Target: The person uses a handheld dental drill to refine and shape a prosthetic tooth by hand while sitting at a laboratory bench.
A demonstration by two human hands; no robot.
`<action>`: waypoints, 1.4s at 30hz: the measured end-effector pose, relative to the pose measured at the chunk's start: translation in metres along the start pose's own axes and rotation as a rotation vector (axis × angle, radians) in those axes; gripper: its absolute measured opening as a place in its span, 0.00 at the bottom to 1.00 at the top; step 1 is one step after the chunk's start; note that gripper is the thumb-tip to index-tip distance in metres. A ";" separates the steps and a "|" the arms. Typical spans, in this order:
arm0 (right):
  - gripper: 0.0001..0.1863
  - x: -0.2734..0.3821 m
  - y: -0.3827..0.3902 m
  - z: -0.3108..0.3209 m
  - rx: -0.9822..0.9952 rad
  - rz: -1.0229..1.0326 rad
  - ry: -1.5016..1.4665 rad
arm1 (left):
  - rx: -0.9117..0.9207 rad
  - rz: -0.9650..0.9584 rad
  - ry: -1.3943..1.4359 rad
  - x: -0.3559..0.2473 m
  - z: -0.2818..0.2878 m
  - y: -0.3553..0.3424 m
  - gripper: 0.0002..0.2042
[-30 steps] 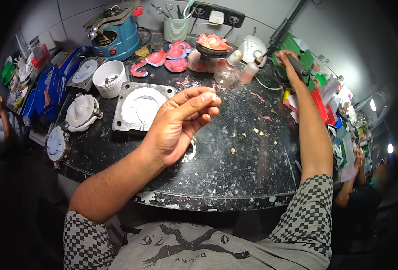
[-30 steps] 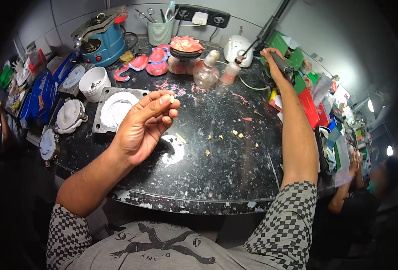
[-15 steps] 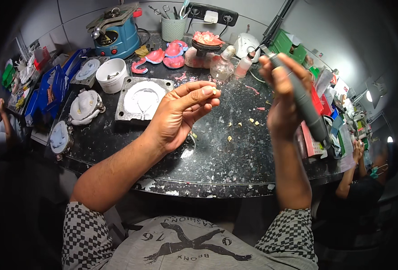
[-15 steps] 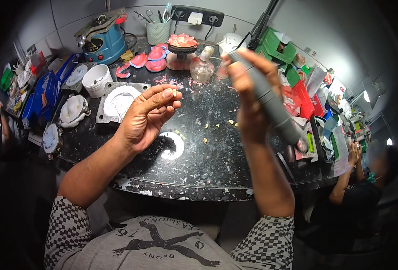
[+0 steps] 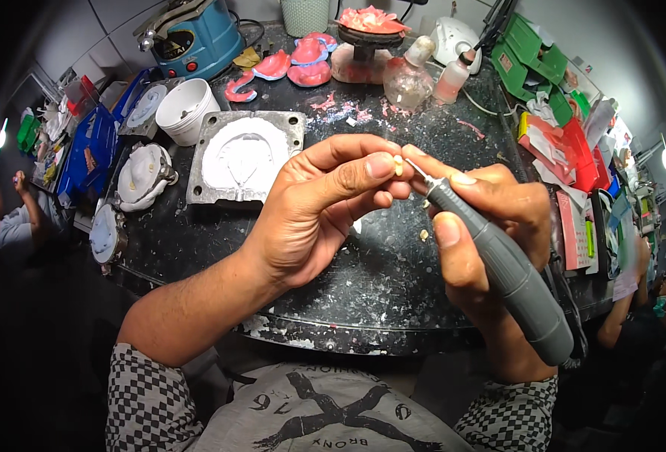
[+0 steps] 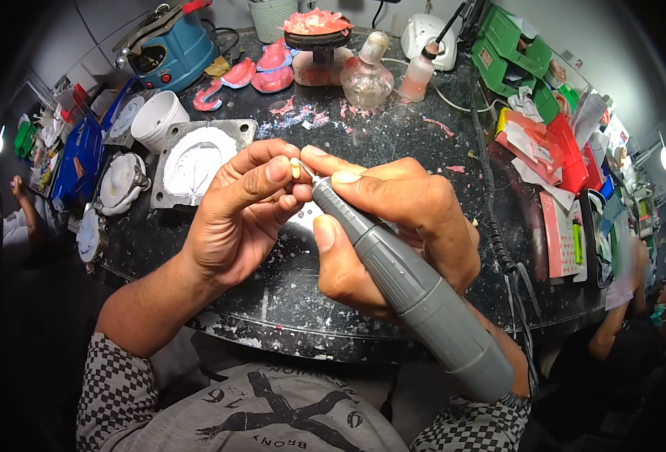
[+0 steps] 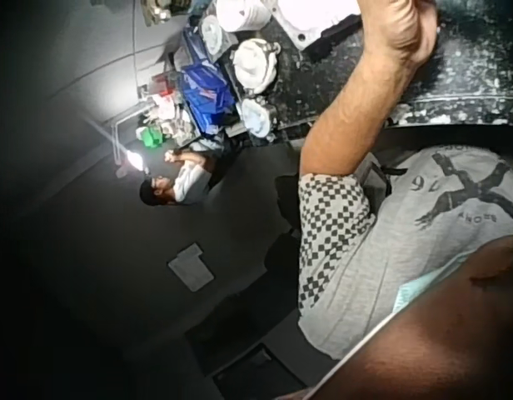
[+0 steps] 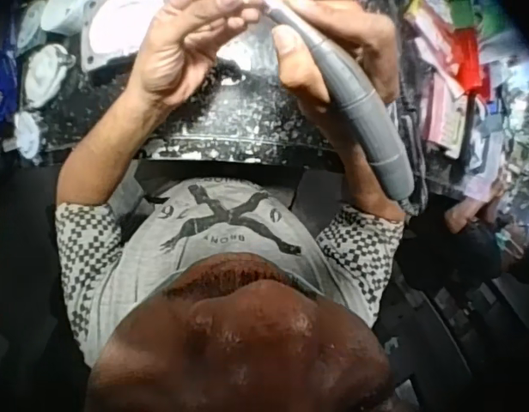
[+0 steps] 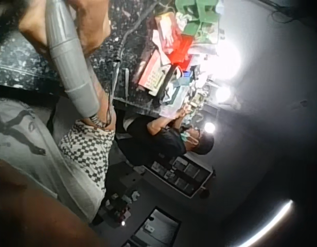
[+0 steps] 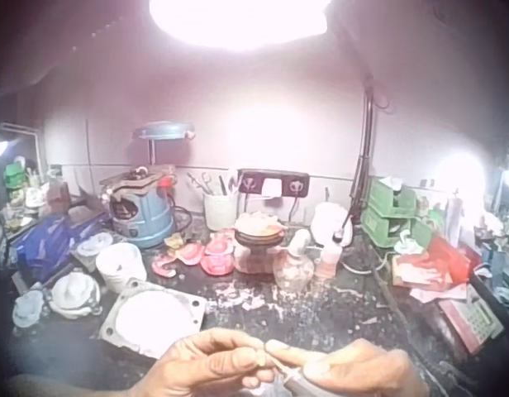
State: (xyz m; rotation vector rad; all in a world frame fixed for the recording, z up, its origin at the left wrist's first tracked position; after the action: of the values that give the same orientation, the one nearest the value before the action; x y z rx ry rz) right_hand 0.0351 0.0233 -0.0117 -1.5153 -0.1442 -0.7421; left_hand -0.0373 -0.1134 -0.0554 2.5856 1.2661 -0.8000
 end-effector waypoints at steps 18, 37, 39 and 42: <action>0.15 0.003 0.001 -0.002 0.250 -0.026 0.227 | 0.027 -0.086 -0.105 -0.003 -0.001 0.000 0.09; 0.16 0.002 -0.001 -0.001 0.247 0.035 0.194 | 0.030 -0.133 -0.187 -0.006 -0.003 0.001 0.09; 0.16 0.004 -0.002 -0.001 0.248 0.035 0.197 | 0.033 -0.133 -0.187 -0.006 -0.004 0.001 0.09; 0.16 0.003 0.000 -0.002 0.243 0.002 0.198 | 0.033 -0.152 -0.191 -0.006 -0.003 0.001 0.09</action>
State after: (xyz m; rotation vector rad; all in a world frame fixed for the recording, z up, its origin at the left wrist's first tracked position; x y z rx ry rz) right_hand 0.0368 0.0201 -0.0097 -1.2050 -0.0805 -0.8378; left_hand -0.0388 -0.1172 -0.0497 2.3901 1.4137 -1.0756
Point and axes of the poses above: each hand's wrist, its own y-axis away from the middle knuckle, its own z-axis out of the back of the hand, x = y × z, the point moved 5 cm from there along -y, towards the middle knuckle, and after that the axes turned 12 degrees about y, right-handed, at the moved point
